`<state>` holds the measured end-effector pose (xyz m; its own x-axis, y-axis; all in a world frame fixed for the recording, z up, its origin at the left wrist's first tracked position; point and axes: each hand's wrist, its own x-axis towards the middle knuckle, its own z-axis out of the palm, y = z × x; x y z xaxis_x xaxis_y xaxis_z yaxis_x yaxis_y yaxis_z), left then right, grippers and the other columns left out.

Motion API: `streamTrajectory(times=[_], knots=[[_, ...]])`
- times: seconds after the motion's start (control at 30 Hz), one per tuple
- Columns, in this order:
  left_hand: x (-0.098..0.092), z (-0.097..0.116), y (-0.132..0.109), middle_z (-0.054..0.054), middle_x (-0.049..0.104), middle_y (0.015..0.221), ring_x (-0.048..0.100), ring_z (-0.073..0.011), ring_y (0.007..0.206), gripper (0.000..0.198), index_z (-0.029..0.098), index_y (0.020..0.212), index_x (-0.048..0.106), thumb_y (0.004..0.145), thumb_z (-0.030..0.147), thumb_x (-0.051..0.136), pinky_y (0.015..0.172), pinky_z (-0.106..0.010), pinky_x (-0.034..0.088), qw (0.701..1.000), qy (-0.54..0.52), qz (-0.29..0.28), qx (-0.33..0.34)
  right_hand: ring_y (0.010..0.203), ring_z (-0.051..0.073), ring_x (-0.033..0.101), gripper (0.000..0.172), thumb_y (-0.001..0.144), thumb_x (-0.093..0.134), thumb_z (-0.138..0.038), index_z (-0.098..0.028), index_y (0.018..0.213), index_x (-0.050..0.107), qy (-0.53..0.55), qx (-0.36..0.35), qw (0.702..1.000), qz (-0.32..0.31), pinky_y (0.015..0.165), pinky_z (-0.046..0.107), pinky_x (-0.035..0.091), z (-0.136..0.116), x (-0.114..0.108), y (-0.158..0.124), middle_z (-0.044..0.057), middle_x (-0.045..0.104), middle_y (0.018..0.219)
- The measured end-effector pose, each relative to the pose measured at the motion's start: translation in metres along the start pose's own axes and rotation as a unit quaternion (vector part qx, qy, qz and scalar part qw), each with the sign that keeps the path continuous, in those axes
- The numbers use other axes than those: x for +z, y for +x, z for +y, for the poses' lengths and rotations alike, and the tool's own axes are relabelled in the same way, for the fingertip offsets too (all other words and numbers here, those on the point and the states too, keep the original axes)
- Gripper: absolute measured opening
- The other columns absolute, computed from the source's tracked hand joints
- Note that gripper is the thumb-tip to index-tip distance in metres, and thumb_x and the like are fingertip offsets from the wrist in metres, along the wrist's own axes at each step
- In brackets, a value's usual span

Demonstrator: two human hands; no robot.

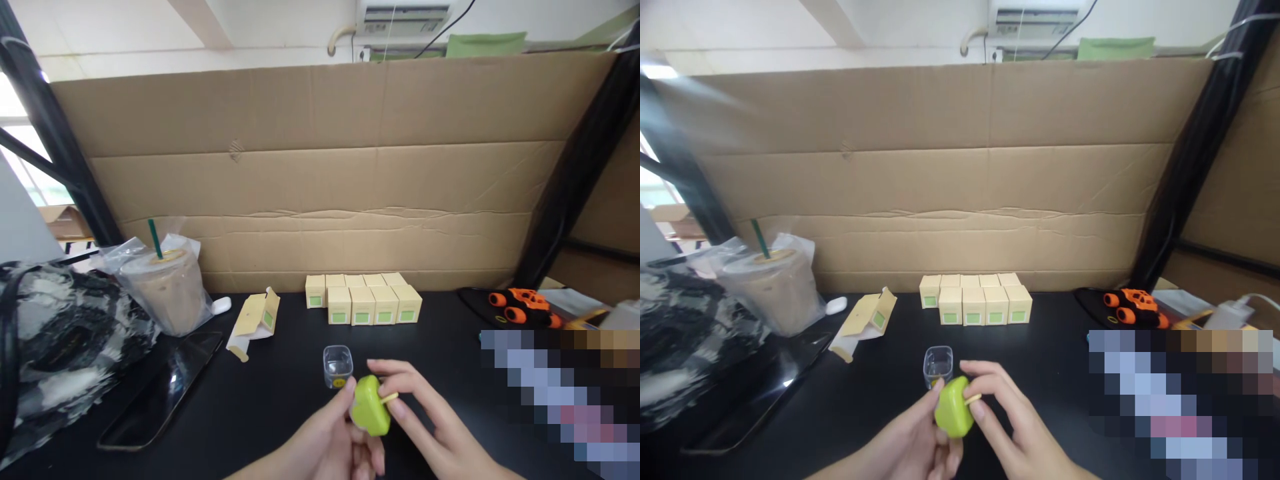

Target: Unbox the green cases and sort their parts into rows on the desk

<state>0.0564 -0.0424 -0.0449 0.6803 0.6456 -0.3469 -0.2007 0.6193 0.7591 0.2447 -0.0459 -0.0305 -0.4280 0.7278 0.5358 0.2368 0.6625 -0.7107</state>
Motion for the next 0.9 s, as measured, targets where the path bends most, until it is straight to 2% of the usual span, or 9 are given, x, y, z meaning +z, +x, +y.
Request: streamTrajectory(times=[0.03,0.1,0.17,0.3,0.4,0.53,0.63,0.73,0.9], knots=[[0.001,0.003,-0.002,0.0,0.055,0.054,0.041,-0.0062,0.038,0.063,0.012,0.081,0.055,0.077,0.073,0.04,0.045,-0.021,0.026,1.0,-0.004,0.007,0.017,0.117,0.021,0.053,0.02,0.091,0.047,-0.023,-0.028,0.11,0.05,-0.024,-0.014,1.0,0.0,0.095,0.034,0.046,0.002,-0.001,0.001,0.008,0.055,0.123],[0.003,0.006,-0.003,0.001,0.059,0.061,0.044,-0.0054,0.04,0.056,0.016,0.089,0.048,0.072,0.069,0.054,0.043,-0.02,0.028,0.998,-0.005,0.025,0.062,0.114,0.023,0.055,0.044,0.08,0.061,-0.024,-0.027,0.12,0.044,-0.06,-0.038,0.998,0.0,0.092,0.033,0.048,0.004,-0.002,0.003,0.009,0.054,0.124],[0.004,0.002,0.0,0.001,0.062,0.068,0.049,-0.0058,0.043,0.059,0.02,0.093,0.038,0.066,0.066,0.064,0.043,-0.018,0.032,0.993,0.014,0.041,0.108,0.107,0.023,0.059,0.062,0.069,0.07,-0.02,-0.026,0.123,0.04,-0.077,-0.05,0.996,-0.008,0.088,0.03,0.05,0.004,0.0,0.005,0.009,0.057,0.119],[0.0,-0.012,0.006,0.007,0.054,0.057,0.044,-0.0035,0.035,0.063,0.022,0.084,0.028,0.064,0.074,0.057,0.035,-0.015,0.03,0.978,0.134,0.055,0.151,0.085,0.017,0.066,0.056,0.065,0.064,-0.011,-0.025,0.114,0.042,-0.089,-0.057,0.994,-0.007,0.075,0.024,0.053,-0.006,0.006,0.006,0.004,0.063,0.099],[0.001,-0.013,0.003,0.011,0.046,0.051,0.036,-0.0021,0.031,0.062,0.022,0.088,0.029,0.066,0.073,0.055,0.032,-0.014,0.027,0.964,0.215,0.059,0.148,0.087,0.018,0.066,0.053,0.066,0.059,-0.009,-0.025,0.113,0.041,-0.1,-0.08,0.992,0.006,0.076,0.025,0.053,-0.014,0.008,0.006,0.004,0.064,0.098],[0.008,-0.001,-0.009,0.009,0.049,0.058,0.043,-0.004,0.041,0.074,0.017,0.115,0.033,0.065,0.058,0.07,0.041,-0.016,0.036,0.969,0.207,0.04,0.131,0.097,0.021,0.065,0.051,0.068,0.054,-0.007,-0.024,0.114,0.041,-0.11,-0.096,0.989,-0.025,0.082,0.028,0.052,-0.019,0.008,0.006,0.007,0.066,0.105],[0.013,0.005,-0.014,0.005,0.051,0.07,0.045,-0.003,0.046,0.076,0.016,0.123,0.038,0.065,0.049,0.074,0.044,-0.016,0.037,0.969,0.214,0.048,0.118,0.097,0.019,0.065,0.052,0.065,0.052,-0.005,-0.024,0.113,0.043,-0.078,-0.088,0.992,-0.046,0.081,0.027,0.053,-0.018,0.007,0.007,0.006,0.066,0.106],[0.015,0.005,-0.013,0.005,0.05,0.074,0.043,-0.0023,0.045,0.078,0.017,0.125,0.036,0.064,0.048,0.075,0.042,-0.016,0.036,0.968,0.213,0.051,0.119,0.094,0.017,0.065,0.056,0.06,0.049,-0.002,-0.025,0.111,0.045,-0.044,-0.071,0.995,-0.062,0.079,0.025,0.052,-0.017,0.007,0.008,0.004,0.065,0.106],[0.019,0.002,-0.012,0.004,0.046,0.075,0.044,-0.0053,0.056,0.065,0.016,0.111,0.042,0.064,0.045,0.076,0.051,-0.018,0.039,0.97,0.178,0.041,0.161,0.095,0.019,0.064,0.057,0.057,0.046,-0.002,-0.025,0.109,0.045,-0.036,-0.043,0.996,-0.073,0.081,0.029,0.051,-0.019,0.009,0.007,0.003,0.066,0.1]])
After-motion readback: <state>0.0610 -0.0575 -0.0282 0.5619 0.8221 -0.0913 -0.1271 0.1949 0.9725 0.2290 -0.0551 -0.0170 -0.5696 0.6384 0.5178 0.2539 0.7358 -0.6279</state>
